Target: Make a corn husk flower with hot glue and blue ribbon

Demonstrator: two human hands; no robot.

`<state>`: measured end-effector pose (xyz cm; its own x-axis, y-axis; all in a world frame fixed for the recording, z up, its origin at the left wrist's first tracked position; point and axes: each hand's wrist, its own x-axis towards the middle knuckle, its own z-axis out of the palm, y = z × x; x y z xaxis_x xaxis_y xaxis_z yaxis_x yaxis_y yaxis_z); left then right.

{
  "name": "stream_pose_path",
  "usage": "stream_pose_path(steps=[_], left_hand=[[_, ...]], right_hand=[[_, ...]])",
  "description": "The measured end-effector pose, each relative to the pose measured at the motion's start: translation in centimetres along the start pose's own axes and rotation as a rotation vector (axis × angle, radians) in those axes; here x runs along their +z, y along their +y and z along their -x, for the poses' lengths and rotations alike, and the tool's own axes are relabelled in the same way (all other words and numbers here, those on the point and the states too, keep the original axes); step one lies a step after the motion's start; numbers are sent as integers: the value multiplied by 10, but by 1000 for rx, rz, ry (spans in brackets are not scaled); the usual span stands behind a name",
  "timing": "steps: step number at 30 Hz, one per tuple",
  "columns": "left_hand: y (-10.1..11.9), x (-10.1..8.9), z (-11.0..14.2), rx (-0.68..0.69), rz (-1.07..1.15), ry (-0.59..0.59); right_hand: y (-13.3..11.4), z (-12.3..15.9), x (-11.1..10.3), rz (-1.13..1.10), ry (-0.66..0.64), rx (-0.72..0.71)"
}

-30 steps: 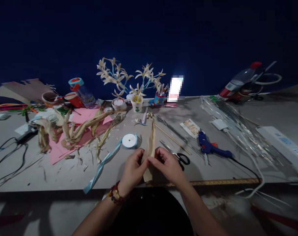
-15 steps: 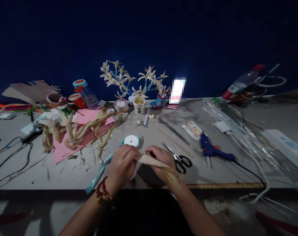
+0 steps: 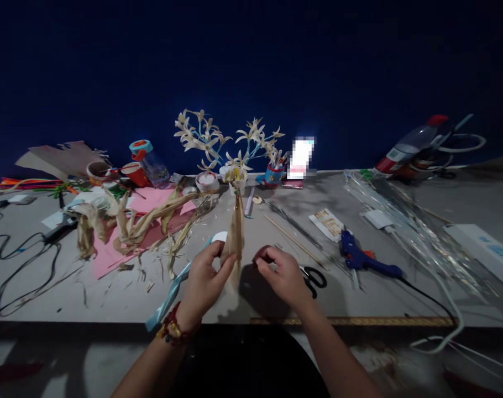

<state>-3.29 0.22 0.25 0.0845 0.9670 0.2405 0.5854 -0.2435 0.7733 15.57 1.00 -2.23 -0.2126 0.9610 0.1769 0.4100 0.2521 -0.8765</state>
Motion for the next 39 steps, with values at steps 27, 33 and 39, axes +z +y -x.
stream_pose_path(steps=[27,33,39], left_hand=[[-8,23,1,-248,524,-253],[-7,24,0,-280,601,-241],[-8,24,0,-301,657,-327]], right_hand=[[-2,10,-5,-186,-111,65],[-1,10,-6,-209,-140,110],[9,11,-5,-290,-145,136]])
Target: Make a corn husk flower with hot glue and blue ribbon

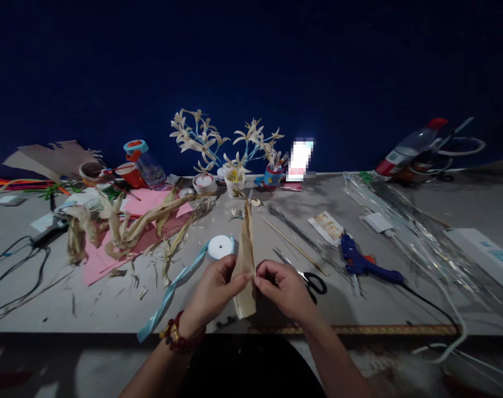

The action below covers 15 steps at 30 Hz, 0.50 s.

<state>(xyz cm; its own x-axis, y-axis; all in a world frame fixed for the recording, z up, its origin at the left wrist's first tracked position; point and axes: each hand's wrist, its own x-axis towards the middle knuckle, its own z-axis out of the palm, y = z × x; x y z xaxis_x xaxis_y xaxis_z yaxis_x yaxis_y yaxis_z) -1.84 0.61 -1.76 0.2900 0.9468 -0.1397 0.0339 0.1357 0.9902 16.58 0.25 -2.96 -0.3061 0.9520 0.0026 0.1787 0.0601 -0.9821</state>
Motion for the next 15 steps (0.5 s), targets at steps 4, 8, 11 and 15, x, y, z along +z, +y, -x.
stream_pose_path(steps=[4,8,11,15], left_hand=[[1,1,1,27,-61,18],[3,0,3,88,-220,30],[2,-2,4,137,-365,29],[2,-2,6,164,-485,5]], right_hand=[[-1,0,1,16,14,-6],[-5,0,3,70,57,-35],[-6,0,3,126,77,-47],[-6,1,4,213,78,-64]])
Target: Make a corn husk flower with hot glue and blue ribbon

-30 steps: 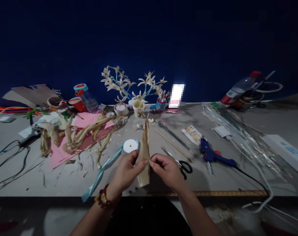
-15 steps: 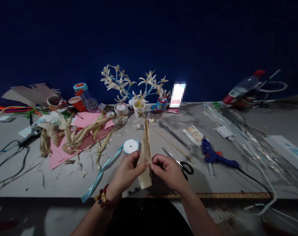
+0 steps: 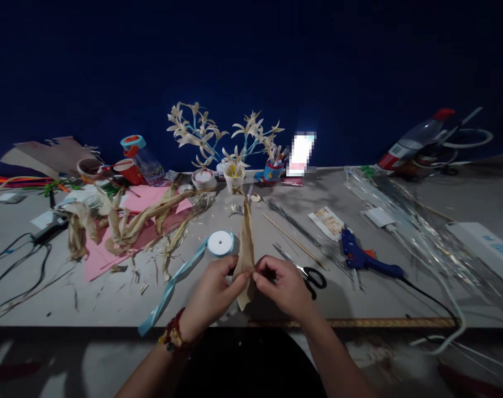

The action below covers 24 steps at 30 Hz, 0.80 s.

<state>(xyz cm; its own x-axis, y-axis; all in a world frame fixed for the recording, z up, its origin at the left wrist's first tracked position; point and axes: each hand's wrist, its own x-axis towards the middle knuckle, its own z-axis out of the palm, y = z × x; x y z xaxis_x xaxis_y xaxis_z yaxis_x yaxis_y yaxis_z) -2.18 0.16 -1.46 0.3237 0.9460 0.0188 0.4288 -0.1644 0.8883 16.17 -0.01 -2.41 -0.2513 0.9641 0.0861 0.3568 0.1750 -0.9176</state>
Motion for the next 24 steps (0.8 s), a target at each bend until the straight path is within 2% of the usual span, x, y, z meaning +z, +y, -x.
stream_pose_path(steps=[9,14,17,20,24], left_hand=[[4,2,7,29,-163,26],[6,-2,13,34,-91,-21],[12,-6,21,3,20,-98],[18,-21,34,-80,131,-237],[16,-60,60,-65,17,-430]], right_hand=[[2,6,9,201,106,-93],[1,9,17,272,144,-144],[6,9,14,352,216,-155],[18,8,-6,463,351,-126],[44,16,-65,650,562,16]])
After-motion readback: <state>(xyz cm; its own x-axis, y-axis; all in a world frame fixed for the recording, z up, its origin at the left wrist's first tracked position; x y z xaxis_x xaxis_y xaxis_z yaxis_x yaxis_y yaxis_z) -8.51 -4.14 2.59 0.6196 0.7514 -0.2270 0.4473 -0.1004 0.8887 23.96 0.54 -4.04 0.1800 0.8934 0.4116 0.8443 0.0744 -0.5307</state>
